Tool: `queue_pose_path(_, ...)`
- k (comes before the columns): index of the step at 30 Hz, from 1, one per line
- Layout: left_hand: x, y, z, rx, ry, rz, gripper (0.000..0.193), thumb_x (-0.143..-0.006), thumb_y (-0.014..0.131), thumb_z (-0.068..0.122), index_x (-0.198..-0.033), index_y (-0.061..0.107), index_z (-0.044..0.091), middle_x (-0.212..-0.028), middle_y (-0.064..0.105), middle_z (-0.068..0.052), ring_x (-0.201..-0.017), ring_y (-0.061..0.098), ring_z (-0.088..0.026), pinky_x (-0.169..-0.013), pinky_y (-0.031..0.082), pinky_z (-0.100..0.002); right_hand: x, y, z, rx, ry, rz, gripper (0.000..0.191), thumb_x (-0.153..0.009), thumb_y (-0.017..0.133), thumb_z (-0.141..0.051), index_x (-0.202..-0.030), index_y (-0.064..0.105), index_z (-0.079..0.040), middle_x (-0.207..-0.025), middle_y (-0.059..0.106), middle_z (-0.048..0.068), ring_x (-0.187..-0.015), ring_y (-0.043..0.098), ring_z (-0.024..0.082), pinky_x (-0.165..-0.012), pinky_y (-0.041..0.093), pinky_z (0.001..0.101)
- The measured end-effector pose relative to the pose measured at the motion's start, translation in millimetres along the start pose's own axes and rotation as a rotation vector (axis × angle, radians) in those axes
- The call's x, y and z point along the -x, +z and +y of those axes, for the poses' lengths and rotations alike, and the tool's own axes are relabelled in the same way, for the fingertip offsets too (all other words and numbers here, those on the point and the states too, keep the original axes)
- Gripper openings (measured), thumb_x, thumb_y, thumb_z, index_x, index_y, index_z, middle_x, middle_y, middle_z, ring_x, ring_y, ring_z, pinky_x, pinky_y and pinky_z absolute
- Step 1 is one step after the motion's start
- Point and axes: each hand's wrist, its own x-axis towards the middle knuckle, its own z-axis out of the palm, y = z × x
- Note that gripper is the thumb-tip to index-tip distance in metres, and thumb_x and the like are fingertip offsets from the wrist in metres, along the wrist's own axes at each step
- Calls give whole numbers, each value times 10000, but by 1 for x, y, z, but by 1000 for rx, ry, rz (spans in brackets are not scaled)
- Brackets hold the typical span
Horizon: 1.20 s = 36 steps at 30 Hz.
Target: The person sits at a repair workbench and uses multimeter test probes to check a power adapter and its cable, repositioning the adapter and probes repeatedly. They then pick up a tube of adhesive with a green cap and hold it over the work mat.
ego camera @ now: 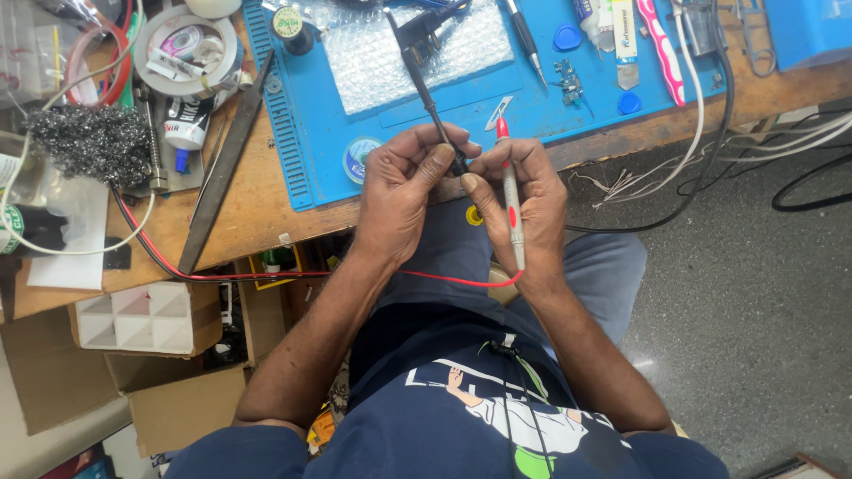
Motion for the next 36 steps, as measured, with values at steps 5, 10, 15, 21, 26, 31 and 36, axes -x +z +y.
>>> queue_pose_path(5,1,2,1,-24,24,-34,175,-1067,634,75,-1212,687,-7,-1102,753,-106,-1023,711,-148,-911,601,-296,-1,-1,-3,2,0,-15,255,-1015,724,56,-1166,554,-61,-1027,649,11,-946,606,47,-824,514,202)
queue_pose_path(10,3,6,0,-101,42,-29,172,-1060,635,63,-1204,685,-15,-1094,754,-111,-1026,727,-154,-932,613,-309,-4,1,-5,-87,91,62,325,-917,670,101,-1164,547,-70,-1019,638,3,-914,607,41,-768,517,191)
queue_pose_path(15,5,8,-1,-7,56,-21,161,-1067,637,56,-1202,679,-23,-1095,752,-118,-998,724,-164,-913,615,-320,-5,3,-4,-144,80,58,313,-915,649,108,-1152,548,-70,-1026,598,-6,-936,605,40,-742,533,195)
queue_pose_path(21,3,6,-2,53,27,4,168,-1064,628,61,-1199,676,-28,-1089,749,-121,-997,728,-167,-909,627,-327,-3,4,-2,-104,75,65,305,-923,661,119,-1145,549,-57,-995,646,17,-885,612,41,-735,522,194)
queue_pose_path(26,2,5,-2,35,8,10,180,-1072,629,67,-1214,678,-32,-1104,749,-134,-1009,724,-169,-908,617,-325,0,3,3,-124,69,71,288,-948,681,109,-1152,562,-55,-993,660,33,-868,620,49,-730,529,205)
queue_pose_path(31,0,2,-1,52,17,-5,209,-1073,630,80,-1251,672,-22,-1139,748,-139,-1068,706,-170,-956,577,-310,2,-1,4,-126,40,55,290,-982,731,85,-1172,558,-50,-1059,693,57,-962,649,72,-847,542,220)
queue_pose_path(36,0,2,-2,46,33,10,202,-1061,647,73,-1239,675,-16,-1139,738,-128,-1100,714,-181,-949,576,-315,5,-1,-4,58,28,66,244,-999,727,62,-1154,565,-36,-1035,696,42,-942,651,58,-820,547,213)
